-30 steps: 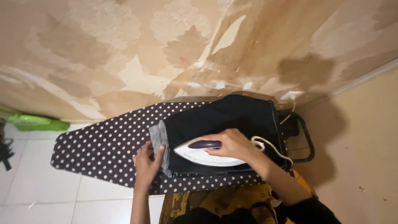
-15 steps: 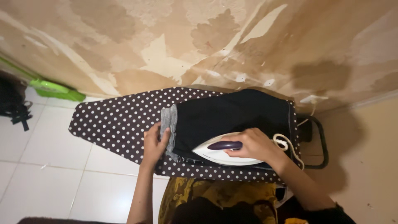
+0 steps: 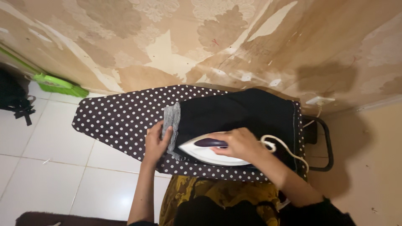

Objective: The person irons a pair of dark trousers on a polka-dot ironing board, then switches to a light blue t-shirt. They smooth and reposition each garment while using a white electric iron to remove wrinkles.

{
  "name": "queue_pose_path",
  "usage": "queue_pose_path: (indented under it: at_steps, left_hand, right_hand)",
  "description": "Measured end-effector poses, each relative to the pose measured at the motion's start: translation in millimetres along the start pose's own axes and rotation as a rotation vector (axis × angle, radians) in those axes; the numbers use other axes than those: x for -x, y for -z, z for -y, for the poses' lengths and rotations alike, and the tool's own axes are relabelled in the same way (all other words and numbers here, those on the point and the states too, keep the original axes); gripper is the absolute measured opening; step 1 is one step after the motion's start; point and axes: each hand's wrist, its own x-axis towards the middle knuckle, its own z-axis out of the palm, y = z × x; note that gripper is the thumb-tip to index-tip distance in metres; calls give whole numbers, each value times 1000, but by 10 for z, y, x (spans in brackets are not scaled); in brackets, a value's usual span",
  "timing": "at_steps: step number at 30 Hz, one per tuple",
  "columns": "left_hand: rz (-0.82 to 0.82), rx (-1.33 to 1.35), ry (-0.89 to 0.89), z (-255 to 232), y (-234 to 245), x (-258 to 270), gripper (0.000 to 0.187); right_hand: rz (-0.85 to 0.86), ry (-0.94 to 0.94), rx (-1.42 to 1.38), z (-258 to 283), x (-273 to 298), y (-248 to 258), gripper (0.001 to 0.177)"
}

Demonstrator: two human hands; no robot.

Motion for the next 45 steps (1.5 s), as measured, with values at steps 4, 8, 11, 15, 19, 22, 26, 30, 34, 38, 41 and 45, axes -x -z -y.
queue_pose_path:
  at_steps: [4, 8, 11, 15, 19, 22, 26, 30, 34, 38, 41, 45]
  left_hand:
    - [-2, 20, -7, -19, 4, 15, 33]
    - [-66, -72, -138, 42, -22, 24, 34]
    - [-70, -154, -172, 140, -48, 23, 37]
    - [-79, -156, -177, 226, -72, 37, 36]
    - [-76, -131, -123, 201, -39, 61, 36]
    - [-75, -113, -114, 144, -36, 55, 36]
    - [-61, -163, -64, 123, -37, 42, 39]
    - [-101, -142, -170, 133, -31, 45, 37]
    - [-84, -143, -167, 137, -55, 36, 36]
    - [-80, -137, -111, 166, -35, 39, 37]
    - [-87, -106, -100, 191, 3, 20, 41]
    - [-81, -95, -97, 204, -4, 28, 40]
  right_hand:
    - [-73, -3, 31, -297, 252, 127, 41]
    - [-165, 53, 58, -392, 278, 106, 39]
    - [-76, -29, 96, -237, 85, -66, 43]
    - [-183, 33, 109, -29, -44, -214, 40]
    - [-249, 92, 85, -231, 39, -210, 44]
    - [-231, -68, 133, -469, 135, -177, 43]
    - [-257, -399, 203, -664, 234, 7, 44]
    - [-355, -283, 10, -726, 195, 207, 40]
    - [-248, -204, -26, -564, -93, 162, 43]
    - [-260, -90, 51, -196, -469, 10, 38]
    - [-284, -45, 53, -136, -530, 50, 37]
    - [-243, -206, 189, -399, -507, 98, 40]
